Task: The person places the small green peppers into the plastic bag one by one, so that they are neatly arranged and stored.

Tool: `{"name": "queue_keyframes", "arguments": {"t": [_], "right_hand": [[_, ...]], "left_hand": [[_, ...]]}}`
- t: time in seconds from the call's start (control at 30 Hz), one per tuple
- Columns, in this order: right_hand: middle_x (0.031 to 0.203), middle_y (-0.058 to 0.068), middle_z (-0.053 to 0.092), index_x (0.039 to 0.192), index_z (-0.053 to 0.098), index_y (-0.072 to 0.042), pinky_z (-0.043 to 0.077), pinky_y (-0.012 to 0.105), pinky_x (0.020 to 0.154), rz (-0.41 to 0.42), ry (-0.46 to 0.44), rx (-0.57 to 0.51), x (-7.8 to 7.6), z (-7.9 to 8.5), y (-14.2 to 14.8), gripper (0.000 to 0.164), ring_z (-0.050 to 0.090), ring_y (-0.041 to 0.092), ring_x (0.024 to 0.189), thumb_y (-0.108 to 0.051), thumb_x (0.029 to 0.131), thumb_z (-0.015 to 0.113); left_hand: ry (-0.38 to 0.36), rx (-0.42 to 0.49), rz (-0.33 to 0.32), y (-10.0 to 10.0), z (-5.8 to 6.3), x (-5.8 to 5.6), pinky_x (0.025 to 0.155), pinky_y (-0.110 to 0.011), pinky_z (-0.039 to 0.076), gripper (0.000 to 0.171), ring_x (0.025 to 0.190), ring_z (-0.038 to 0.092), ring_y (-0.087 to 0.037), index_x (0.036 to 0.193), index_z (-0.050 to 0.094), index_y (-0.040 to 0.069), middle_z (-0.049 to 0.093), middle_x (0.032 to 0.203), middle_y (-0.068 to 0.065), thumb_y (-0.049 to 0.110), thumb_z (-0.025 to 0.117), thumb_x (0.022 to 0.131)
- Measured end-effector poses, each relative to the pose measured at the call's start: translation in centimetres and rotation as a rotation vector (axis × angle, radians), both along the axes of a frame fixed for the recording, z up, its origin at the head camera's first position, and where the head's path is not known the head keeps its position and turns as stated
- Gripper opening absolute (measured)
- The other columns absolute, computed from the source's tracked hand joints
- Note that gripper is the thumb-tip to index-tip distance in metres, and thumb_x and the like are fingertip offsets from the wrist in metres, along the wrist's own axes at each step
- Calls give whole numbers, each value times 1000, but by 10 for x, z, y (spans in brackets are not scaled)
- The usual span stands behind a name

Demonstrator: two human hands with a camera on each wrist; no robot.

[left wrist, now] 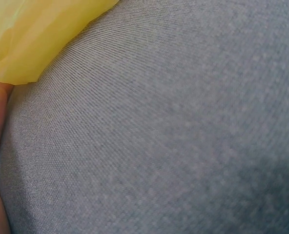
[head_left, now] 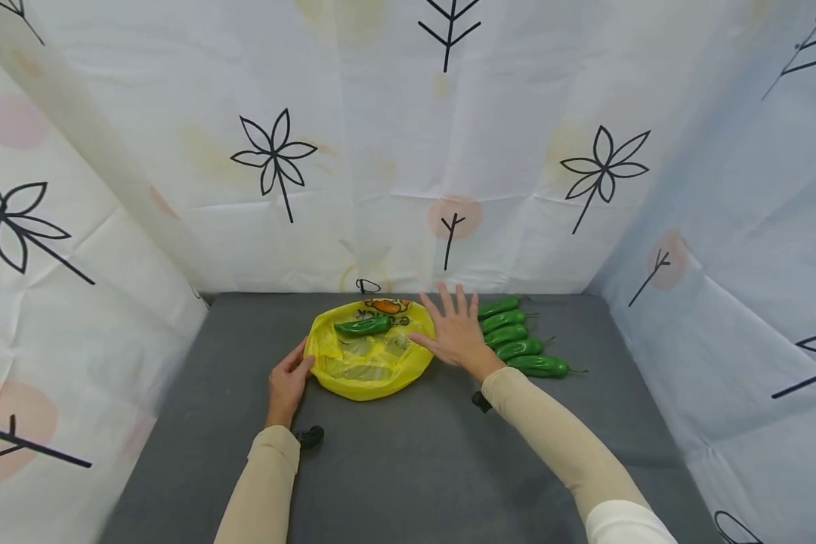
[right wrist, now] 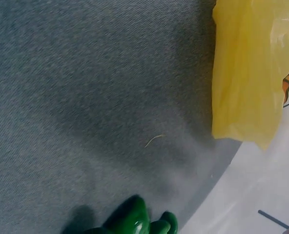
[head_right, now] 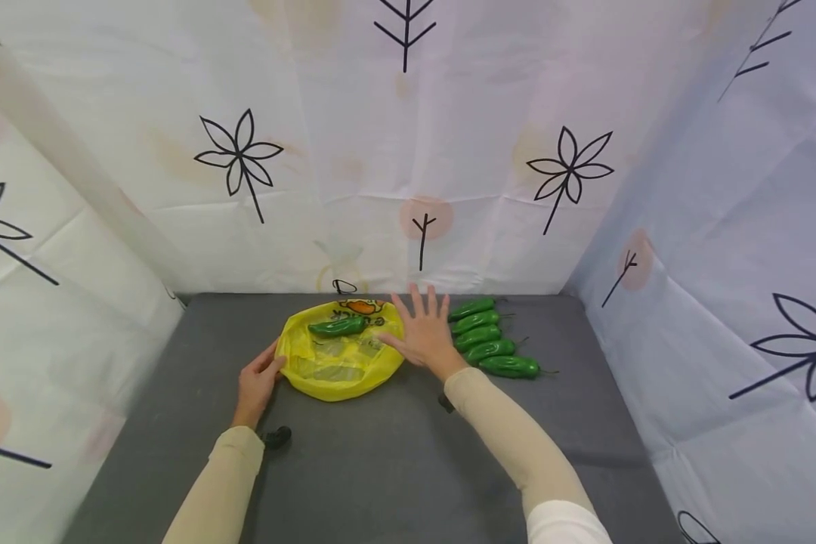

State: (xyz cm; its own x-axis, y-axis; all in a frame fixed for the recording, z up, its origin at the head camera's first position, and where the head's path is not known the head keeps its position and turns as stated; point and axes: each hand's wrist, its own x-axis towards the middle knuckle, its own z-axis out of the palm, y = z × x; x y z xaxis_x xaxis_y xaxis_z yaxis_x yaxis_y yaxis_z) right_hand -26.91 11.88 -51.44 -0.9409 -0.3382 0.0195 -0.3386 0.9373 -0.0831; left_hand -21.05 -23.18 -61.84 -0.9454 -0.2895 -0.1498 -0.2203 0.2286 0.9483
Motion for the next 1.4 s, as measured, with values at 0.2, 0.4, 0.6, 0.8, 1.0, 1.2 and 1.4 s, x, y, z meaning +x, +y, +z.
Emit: {"name": "queue_keyframes", "arguments": {"t": [0.2, 0.4, 0.6, 0.8, 1.0, 1.2, 1.4], "right_hand": [[174, 11, -5, 166, 6, -35, 3, 74, 122, -16, -26, -4, 4, -3, 10, 91, -4, 48, 158, -82, 93, 36], [174, 12, -1, 166, 5, -35, 4, 75, 121, -44, -23, 2, 8, -5, 23, 93, -1, 50, 157, -83, 92, 36], [174, 13, 4, 166, 11, -33, 3, 77, 120, -60, -16, -38, 12, -14, 38, 94, -4, 50, 157, -83, 92, 37], [174, 12, -1, 166, 11, -31, -2, 75, 121, -92, -21, -35, 17, -18, 55, 96, -6, 48, 158, -83, 91, 40], [174, 14, 1, 166, 12, -29, 0, 75, 121, -125, -28, -21, 23, -17, 70, 96, -3, 48, 158, -80, 91, 46], [173, 17, 7, 166, 13, -27, 4, 75, 121, -140, -17, 13, 27, -20, 83, 97, 3, 49, 157, -77, 91, 51], [172, 18, 8, 166, 14, -26, 5, 75, 122, -147, -11, 8, 31, -23, 96, 99, 3, 50, 157, -75, 90, 54]], "left_hand": [[-15, 8, -3, -1, 0, 1, 79, -5, 50, 48, 101, 58, 5, 147, 54, 40, 63, 141, -4, 43, 64, 100], [-23, -2, -1, 0, 0, -1, 79, -4, 49, 48, 104, 58, 4, 146, 55, 42, 63, 143, -3, 45, 64, 99], [-27, -7, 8, 1, 1, -1, 78, -5, 49, 48, 103, 58, 4, 146, 55, 40, 63, 142, -3, 43, 65, 99], [-25, -26, 9, 1, 1, -1, 78, -4, 48, 47, 103, 57, 4, 146, 54, 42, 63, 143, -2, 44, 64, 100], [-40, -32, 8, 0, 0, 0, 78, -4, 48, 48, 105, 57, 3, 146, 54, 43, 63, 144, -1, 47, 64, 99], [-28, -34, 14, 0, 0, 0, 78, -4, 48, 48, 105, 58, 1, 145, 55, 43, 63, 143, -1, 48, 64, 99], [-28, -37, 15, 1, 1, -1, 78, -4, 48, 49, 105, 57, 2, 146, 55, 41, 62, 145, 0, 47, 64, 99]]}}
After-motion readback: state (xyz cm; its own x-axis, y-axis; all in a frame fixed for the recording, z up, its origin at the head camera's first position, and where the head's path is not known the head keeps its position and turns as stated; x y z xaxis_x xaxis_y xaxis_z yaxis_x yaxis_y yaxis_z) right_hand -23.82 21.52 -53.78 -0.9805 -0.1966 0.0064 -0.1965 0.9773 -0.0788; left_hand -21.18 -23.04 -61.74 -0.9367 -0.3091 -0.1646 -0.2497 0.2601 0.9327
